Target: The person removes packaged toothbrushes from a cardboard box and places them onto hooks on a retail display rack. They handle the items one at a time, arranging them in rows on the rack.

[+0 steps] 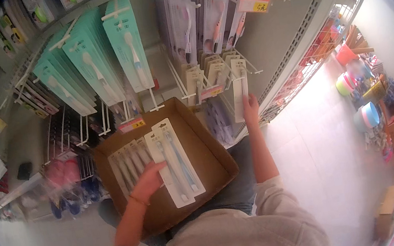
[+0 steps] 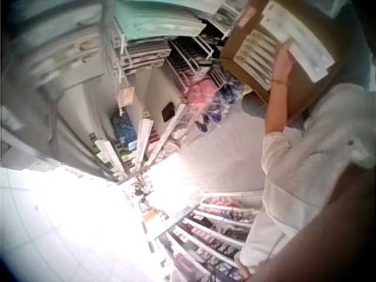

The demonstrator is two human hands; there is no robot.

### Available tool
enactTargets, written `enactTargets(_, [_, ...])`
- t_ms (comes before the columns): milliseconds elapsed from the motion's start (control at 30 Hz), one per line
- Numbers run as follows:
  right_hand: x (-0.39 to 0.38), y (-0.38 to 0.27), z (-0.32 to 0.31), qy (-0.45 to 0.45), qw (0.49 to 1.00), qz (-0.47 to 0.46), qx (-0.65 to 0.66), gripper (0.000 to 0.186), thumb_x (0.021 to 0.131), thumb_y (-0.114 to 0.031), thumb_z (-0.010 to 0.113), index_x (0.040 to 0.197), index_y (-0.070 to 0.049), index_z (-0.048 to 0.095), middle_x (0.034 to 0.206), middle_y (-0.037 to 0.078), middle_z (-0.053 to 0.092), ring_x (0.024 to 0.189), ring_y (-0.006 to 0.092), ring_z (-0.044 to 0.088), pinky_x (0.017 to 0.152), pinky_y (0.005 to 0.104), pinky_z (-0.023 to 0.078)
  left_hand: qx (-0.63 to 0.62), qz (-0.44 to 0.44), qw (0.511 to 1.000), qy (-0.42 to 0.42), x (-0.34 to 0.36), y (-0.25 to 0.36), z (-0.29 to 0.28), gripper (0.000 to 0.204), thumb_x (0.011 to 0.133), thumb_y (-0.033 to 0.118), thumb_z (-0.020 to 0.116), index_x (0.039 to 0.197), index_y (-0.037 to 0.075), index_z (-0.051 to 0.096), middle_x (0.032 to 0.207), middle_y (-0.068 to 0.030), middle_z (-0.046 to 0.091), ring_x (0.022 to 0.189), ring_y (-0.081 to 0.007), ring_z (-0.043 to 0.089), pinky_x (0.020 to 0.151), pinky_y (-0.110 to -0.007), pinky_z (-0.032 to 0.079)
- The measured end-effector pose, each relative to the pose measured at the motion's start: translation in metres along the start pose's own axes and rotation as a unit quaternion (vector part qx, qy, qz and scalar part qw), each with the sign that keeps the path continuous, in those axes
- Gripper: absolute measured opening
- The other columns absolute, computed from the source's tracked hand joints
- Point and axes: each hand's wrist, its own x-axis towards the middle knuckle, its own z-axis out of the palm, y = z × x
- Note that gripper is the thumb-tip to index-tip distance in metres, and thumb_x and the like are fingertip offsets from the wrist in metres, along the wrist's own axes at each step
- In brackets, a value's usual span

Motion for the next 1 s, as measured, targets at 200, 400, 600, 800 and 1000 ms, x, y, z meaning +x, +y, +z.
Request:
enactTargets(200, [0.043, 0.013, 0.024, 0.023, 0.999, -0.027, -0.018, 0.051, 0.088, -0.034, 0.06, 0.119, 0.006, 0.051, 0.093, 0.016, 0.065, 0.083, 0.0181, 0.06, 0.074, 0.0298, 0.047, -0.004, 0.006, 1.0, -0.014, 0.0, 0.002, -0.003, 0.041, 0.089, 0.01, 0.055, 0.128, -0.001, 0.046, 0.122, -0.01, 0.057, 0.11, -0.0226, 0.057, 0.095, -0.037, 0.046])
enactTargets(400, [0.062, 0.023, 0.037, -0.059, 0.998, 0.015, -0.028, 0.061, 0.084, -0.038, 0.064, 0.119, 0.009, 0.049, 0.101, 0.021, 0.064, 0.093, 0.024, 0.061, 0.081, 0.0332, 0.047, -0.011, 0.015, 1.0, -0.009, -0.003, 0.0, -0.007, 0.038, 0.091, 0.01, 0.053, 0.127, -0.001, 0.046, 0.121, -0.0107, 0.057, 0.11, -0.0223, 0.057, 0.095, -0.037, 0.046])
enactTargets(600, [0.057, 0.052, 0.027, 0.074, 0.951, -0.135, -0.267, 0.063, 0.082, -0.032, 0.066, 0.127, 0.006, 0.043, 0.103, 0.018, 0.061, 0.094, 0.0223, 0.06, 0.082, 0.0307, 0.046, -0.014, 0.011, 0.999, -0.042, 0.008, -0.006, -0.006, 0.035, 0.092, 0.011, 0.053, 0.125, 0.001, 0.047, 0.12, -0.0095, 0.057, 0.108, -0.0208, 0.058, 0.093, -0.035, 0.048])
enactTargets(800, [-0.112, -0.085, 0.054, -0.242, 0.967, -0.056, -0.065, 0.047, 0.082, -0.02, 0.067, 0.12, 0.001, 0.051, 0.109, 0.016, 0.061, 0.102, 0.0231, 0.058, 0.088, 0.0332, 0.046, -0.031, 0.049, 0.998, -0.01, -0.002, -0.007, -0.011, 0.034, 0.093, 0.011, 0.052, 0.125, 0.001, 0.047, 0.121, -0.0101, 0.056, 0.11, -0.021, 0.057, 0.093, -0.037, 0.048])
enactTargets(1000, [-0.223, -0.128, 0.043, -0.483, 0.852, 0.18, 0.085, 0.034, 0.082, -0.013, 0.069, 0.11, 0.003, 0.059, 0.096, 0.008, 0.065, 0.09, 0.0141, 0.06, 0.077, 0.0285, 0.048, -0.03, 0.019, 0.999, 0.012, -0.001, -0.006, -0.004, 0.037, 0.093, 0.01, 0.05, 0.128, 0.001, 0.045, 0.122, -0.0112, 0.056, 0.111, -0.0227, 0.056, 0.094, -0.038, 0.047])
